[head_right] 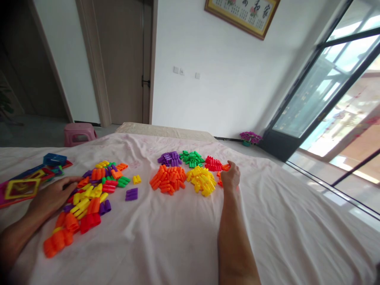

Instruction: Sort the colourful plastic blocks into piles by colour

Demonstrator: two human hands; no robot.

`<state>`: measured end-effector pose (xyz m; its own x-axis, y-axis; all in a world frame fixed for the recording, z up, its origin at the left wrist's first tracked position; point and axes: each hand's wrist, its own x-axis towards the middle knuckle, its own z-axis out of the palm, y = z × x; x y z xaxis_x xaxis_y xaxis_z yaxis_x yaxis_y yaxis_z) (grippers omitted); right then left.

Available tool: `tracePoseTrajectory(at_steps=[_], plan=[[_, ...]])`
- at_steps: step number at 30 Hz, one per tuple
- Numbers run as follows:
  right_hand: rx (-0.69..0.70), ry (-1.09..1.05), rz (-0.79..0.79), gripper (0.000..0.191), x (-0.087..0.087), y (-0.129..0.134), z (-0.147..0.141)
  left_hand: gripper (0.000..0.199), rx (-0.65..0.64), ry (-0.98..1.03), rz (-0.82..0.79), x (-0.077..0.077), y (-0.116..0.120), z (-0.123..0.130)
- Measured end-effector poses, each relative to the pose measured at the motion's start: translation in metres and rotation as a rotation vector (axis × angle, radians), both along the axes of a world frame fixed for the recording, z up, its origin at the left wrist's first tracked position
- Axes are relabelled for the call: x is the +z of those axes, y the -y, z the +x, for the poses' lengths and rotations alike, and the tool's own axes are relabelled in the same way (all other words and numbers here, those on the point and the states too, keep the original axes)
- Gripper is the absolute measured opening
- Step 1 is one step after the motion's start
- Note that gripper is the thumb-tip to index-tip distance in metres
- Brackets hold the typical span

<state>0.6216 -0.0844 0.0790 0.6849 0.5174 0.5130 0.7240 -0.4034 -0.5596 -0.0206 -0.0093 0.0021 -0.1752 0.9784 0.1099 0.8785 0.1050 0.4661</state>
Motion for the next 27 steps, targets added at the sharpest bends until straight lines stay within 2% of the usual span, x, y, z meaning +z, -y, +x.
tracePoseTrajectory(at_steps=[4,8,12,14,16,18,21,24,27], plan=[[-0.069,-0.053,-0.145,0.066,-0.02,0.008,0.02,0.042,0.007,-0.005,0.011,-0.001,-0.001,-0.001],[-0.082,-0.073,-0.232,0.065,-0.031,0.01,0.023,0.041,0.0,0.01,0.012,0.002,0.001,0.001],[-0.147,-0.082,-0.245,0.066,-0.027,0.009,0.02,0.041,-0.004,0.024,0.006,0.007,0.005,0.004],[-0.18,-0.06,-0.188,0.064,-0.02,0.007,0.016,0.041,-0.02,0.03,0.017,0.01,0.007,0.006],[-0.154,-0.016,-0.085,0.06,-0.01,0.002,0.008,0.04,-0.027,0.037,0.035,0.011,0.009,0.008],[-0.051,0.025,0.034,0.056,-0.001,-0.006,-0.01,0.041,-0.016,0.041,0.048,0.013,0.01,0.01],[0.259,0.019,0.14,0.05,0.012,-0.02,-0.06,0.041,0.001,0.031,0.054,0.014,0.012,0.012],[0.678,-0.002,0.105,0.043,0.02,-0.023,-0.137,0.04,-0.001,0.021,0.068,0.014,0.012,0.012],[1.085,0.198,-0.027,0.04,0.019,-0.008,-0.217,0.04,-0.005,0.02,0.078,0.013,0.012,0.012]])
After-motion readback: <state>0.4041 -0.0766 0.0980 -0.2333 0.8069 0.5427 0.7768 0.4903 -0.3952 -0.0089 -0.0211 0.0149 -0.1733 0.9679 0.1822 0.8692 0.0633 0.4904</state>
